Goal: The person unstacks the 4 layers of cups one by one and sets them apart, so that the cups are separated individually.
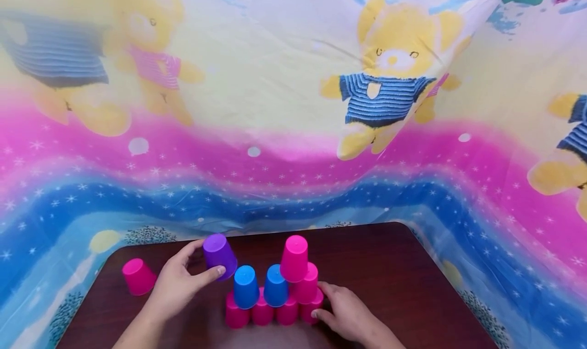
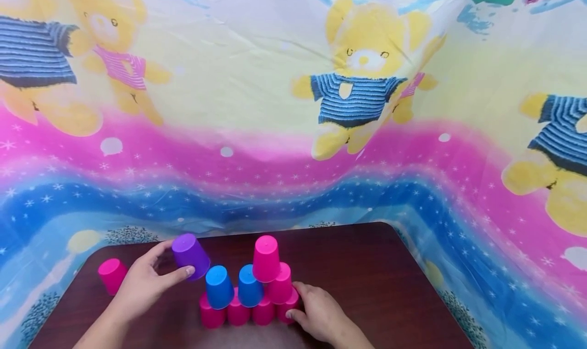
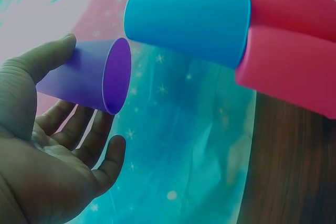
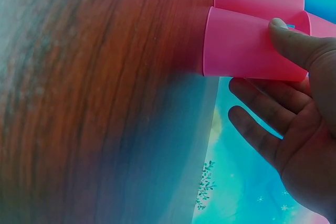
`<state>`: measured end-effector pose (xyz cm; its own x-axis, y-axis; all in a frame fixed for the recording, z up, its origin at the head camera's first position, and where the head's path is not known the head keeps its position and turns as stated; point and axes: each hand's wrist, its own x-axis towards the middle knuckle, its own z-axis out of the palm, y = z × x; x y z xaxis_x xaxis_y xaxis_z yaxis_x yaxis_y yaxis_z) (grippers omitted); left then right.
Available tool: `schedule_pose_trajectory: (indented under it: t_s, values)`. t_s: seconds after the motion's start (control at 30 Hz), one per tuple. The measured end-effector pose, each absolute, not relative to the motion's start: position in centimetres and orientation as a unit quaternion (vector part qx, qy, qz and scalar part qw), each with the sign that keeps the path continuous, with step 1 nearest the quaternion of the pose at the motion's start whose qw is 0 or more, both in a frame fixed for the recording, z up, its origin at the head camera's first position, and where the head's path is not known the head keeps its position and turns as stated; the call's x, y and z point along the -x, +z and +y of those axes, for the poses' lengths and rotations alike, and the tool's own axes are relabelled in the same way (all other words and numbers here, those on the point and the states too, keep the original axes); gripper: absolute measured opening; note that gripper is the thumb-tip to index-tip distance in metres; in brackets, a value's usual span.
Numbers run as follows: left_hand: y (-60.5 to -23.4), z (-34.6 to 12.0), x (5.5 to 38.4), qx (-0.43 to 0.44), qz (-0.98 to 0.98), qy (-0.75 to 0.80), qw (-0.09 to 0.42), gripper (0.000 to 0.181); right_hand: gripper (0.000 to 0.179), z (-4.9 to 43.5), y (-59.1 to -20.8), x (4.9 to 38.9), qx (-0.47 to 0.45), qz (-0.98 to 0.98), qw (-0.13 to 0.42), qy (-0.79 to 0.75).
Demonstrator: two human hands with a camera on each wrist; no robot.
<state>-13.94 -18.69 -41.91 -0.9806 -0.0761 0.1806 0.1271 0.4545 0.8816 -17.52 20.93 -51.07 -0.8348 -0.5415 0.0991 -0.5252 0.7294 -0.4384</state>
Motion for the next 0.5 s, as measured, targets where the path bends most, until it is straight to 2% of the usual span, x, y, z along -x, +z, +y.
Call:
schedule_pose_trajectory:
  t_s: [0.5]
  values:
    - [-43.5,-20.7,14.2,-0.016,-0.841,-0.532,0.099,0.07,0.055,20.9,-50.8,17.5,0.283,0.93,0.025,-0.234]
